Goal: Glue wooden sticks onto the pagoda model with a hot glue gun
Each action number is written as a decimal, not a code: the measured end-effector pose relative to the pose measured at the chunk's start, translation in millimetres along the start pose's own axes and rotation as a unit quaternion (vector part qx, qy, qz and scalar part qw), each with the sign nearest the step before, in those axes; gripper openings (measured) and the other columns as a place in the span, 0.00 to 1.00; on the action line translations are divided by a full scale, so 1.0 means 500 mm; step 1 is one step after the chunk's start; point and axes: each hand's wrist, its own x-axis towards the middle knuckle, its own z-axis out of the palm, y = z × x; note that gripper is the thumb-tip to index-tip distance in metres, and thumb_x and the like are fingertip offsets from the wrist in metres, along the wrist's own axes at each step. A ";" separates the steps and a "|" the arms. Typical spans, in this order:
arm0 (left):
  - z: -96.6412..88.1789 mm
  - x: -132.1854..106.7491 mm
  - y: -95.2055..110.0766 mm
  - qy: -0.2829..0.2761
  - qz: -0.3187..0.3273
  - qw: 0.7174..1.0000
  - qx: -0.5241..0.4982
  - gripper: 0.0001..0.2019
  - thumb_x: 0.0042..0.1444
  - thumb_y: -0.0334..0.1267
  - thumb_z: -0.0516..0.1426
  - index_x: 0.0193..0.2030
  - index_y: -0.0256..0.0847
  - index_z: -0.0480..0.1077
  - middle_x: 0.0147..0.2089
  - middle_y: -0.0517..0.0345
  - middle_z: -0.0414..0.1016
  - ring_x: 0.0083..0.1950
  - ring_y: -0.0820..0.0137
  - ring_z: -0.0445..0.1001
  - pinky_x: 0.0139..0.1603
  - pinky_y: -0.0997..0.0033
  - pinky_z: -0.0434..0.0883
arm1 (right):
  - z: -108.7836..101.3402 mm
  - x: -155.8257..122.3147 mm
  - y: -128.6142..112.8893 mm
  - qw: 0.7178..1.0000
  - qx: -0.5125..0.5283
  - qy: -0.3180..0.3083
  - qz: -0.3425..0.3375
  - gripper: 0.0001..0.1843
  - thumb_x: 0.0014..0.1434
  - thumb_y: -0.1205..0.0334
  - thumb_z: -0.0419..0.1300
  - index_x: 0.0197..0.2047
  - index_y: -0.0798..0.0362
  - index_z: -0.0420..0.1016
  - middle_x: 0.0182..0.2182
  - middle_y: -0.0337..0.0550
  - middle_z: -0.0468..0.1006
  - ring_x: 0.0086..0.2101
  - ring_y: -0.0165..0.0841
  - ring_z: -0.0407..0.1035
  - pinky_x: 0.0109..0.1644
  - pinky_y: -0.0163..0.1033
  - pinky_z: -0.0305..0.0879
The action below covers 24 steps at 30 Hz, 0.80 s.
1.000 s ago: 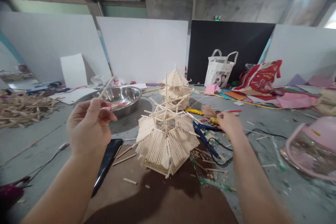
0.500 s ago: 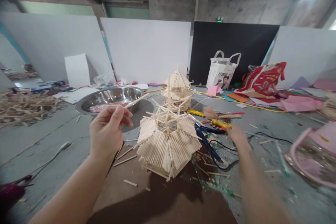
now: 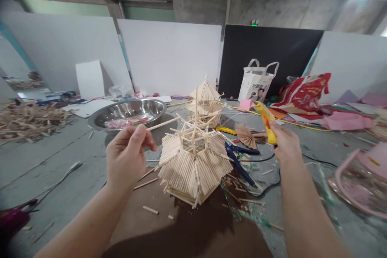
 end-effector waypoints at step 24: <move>-0.003 -0.001 0.020 0.003 0.049 0.991 0.127 0.07 0.52 0.38 0.53 0.27 0.39 0.68 0.24 0.61 0.70 0.18 0.81 0.64 0.18 0.79 0.62 | 0.134 -0.217 -0.163 0.976 0.023 -0.209 -0.050 0.05 0.44 0.63 0.63 0.29 0.51 0.73 0.24 0.36 0.73 0.15 0.22 0.58 0.15 0.31 0.53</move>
